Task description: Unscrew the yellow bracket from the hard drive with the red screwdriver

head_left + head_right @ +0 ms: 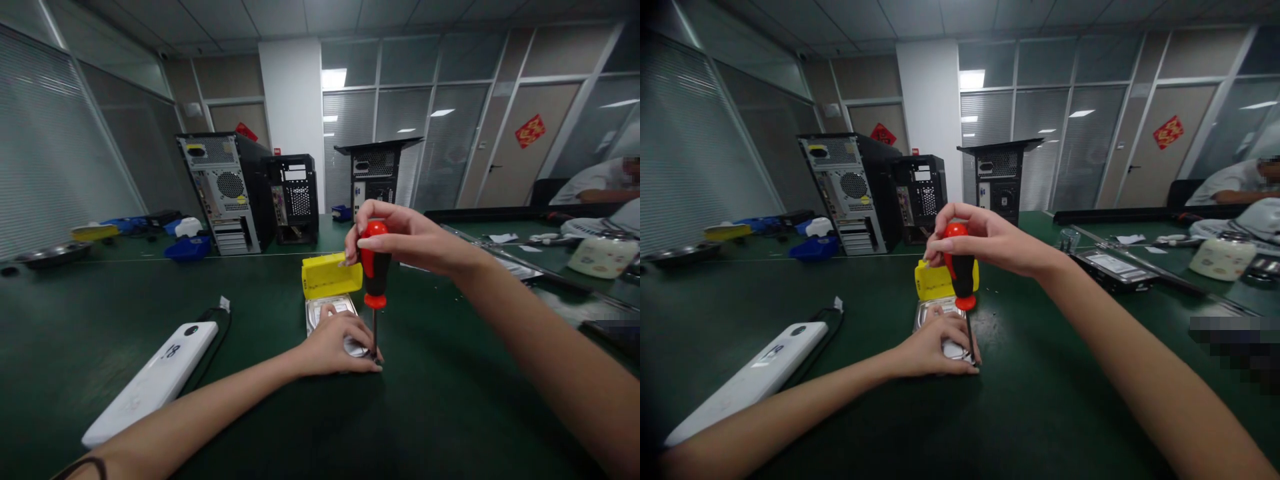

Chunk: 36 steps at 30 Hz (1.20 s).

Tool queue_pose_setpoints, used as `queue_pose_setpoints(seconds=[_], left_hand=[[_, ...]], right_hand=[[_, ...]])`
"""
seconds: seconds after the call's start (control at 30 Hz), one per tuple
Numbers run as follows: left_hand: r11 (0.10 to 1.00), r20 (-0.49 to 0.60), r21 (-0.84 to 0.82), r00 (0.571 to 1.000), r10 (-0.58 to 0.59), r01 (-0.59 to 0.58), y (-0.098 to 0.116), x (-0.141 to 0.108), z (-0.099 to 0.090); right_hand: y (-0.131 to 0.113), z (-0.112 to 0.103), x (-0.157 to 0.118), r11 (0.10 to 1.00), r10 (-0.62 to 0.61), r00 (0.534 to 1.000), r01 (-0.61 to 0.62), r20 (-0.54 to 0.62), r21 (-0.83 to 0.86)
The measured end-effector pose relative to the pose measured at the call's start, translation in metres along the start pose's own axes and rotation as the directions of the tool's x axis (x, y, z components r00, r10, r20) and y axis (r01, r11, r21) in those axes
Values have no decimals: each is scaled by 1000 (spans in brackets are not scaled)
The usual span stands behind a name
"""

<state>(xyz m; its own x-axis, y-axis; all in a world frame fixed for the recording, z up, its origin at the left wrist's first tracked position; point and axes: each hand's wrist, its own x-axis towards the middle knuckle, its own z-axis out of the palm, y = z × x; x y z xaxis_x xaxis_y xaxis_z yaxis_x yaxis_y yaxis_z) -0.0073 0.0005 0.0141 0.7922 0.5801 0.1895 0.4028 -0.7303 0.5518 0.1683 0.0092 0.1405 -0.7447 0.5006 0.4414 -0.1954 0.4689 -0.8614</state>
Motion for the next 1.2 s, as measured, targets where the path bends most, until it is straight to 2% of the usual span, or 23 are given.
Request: queue_pose_setpoints(seconds=[0.1,0.23,0.43,0.7,0.9,1.2], left_hand=[[1000,2,-10,1000,-9,9,-1,1,0],[999,-9,-43,1000,-4,4,-2,3,2],[998,-22,-53,999,27,-29,-3,4,3],[999,0,-13,1000,-29,29,4,2,-1],[999,-3,-21,1000,-26,26,3,2,-2],[1000,3,4,1000,-12,12,2,1,0]], right_hand=[[-4,-4,4,993,14,999,-10,32,-117],[-1,-4,5,991,11,1000,-8,23,-132],[-4,-9,-1,977,2,996,17,87,-213],[-6,-14,-3,946,-38,998,50,45,-319],[-8,-12,-4,928,-85,996,86,19,-362],[-8,-6,-2,904,-121,992,127,41,-408]])
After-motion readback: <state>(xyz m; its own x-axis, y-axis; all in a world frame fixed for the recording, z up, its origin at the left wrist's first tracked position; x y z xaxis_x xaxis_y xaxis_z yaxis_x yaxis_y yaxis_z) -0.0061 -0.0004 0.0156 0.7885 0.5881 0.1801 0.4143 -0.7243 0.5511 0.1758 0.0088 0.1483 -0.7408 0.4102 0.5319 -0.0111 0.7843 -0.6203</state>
